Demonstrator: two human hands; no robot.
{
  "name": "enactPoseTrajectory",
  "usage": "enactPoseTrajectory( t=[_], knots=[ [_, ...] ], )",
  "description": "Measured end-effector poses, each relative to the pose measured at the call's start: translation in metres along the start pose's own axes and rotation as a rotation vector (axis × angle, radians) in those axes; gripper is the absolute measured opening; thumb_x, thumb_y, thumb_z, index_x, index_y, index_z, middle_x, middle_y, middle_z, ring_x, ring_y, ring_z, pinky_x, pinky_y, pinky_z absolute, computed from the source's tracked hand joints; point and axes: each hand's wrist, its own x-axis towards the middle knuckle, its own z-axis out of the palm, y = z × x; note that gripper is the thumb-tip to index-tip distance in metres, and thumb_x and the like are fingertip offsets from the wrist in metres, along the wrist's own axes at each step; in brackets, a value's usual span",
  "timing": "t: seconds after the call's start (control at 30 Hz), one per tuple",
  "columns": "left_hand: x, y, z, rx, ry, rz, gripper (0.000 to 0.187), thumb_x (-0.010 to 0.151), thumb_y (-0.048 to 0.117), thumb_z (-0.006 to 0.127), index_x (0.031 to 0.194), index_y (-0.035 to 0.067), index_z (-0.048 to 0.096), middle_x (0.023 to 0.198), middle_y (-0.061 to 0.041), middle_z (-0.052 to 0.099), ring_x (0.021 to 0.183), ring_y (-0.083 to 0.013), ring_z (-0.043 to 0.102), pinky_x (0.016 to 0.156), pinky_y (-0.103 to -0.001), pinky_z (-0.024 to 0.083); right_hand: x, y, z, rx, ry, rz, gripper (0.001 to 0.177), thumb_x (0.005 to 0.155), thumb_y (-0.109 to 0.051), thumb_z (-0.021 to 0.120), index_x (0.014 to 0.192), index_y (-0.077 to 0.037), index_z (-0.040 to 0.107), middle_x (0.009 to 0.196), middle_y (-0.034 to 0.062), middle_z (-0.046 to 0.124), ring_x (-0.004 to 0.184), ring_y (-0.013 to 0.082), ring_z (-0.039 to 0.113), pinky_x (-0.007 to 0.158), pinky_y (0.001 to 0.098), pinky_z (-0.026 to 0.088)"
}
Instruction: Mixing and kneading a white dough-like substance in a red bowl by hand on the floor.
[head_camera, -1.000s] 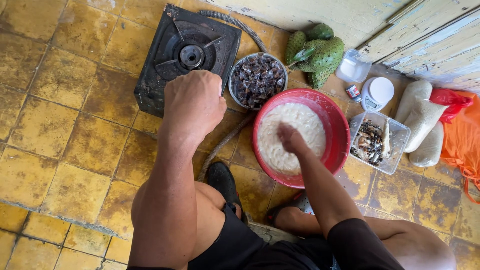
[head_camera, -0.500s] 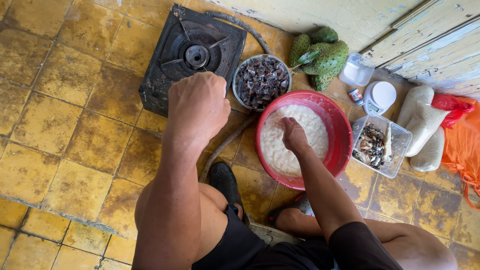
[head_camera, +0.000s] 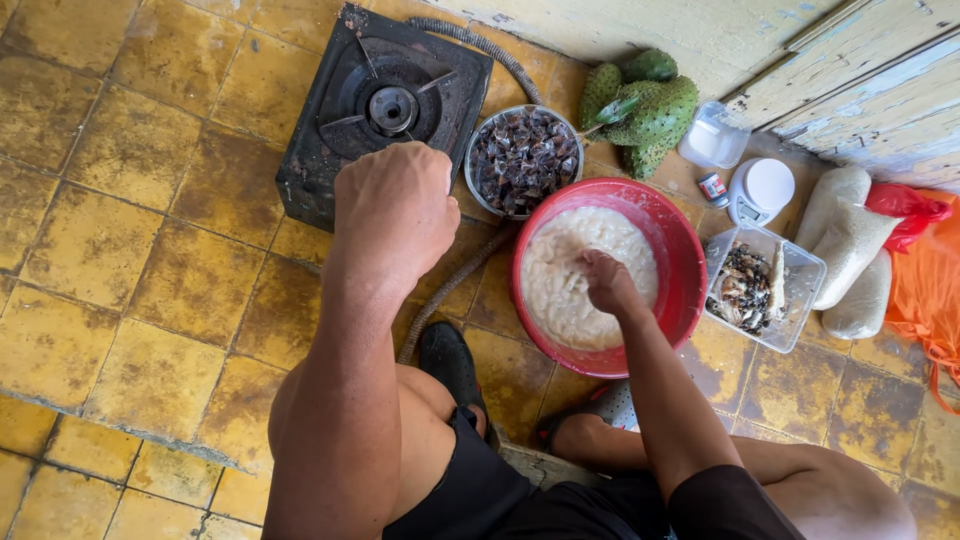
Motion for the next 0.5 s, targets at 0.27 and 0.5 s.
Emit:
enactPoseTrajectory(
  t=[0.27,0.5],
  knots=[
    [0.001,0.006,0.001,0.002,-0.005,-0.010,0.012,0.084,0.014,0.069,0.084,0.003,0.075,0.073,-0.015,0.068,0.079,-0.0408,0.074,0.076,-0.053,0.059,0.035,0.088,0.028,0.169,0.187,0.183,0.019,0.096,-0.044,0.065,0.082,-0.034,0.073,0.067,-0.0127,0.071,0.074,0.0127,0.075,0.063,0.0299,0.060],
    [0.001,0.004,-0.004,0.022,-0.017,-0.013,0.012,0.084,0.012,0.070,0.085,0.001,0.075,0.073,-0.015,0.068,0.077,-0.0411,0.074,0.075,-0.054,0.058,0.005,0.059,0.037,-0.017,-0.122,0.191,0.094,0.075,-0.077,0.071,0.143,-0.016,0.053,0.133,0.0278,0.061,0.126,0.0442,0.062,0.109,0.0491,0.051]
  ],
)
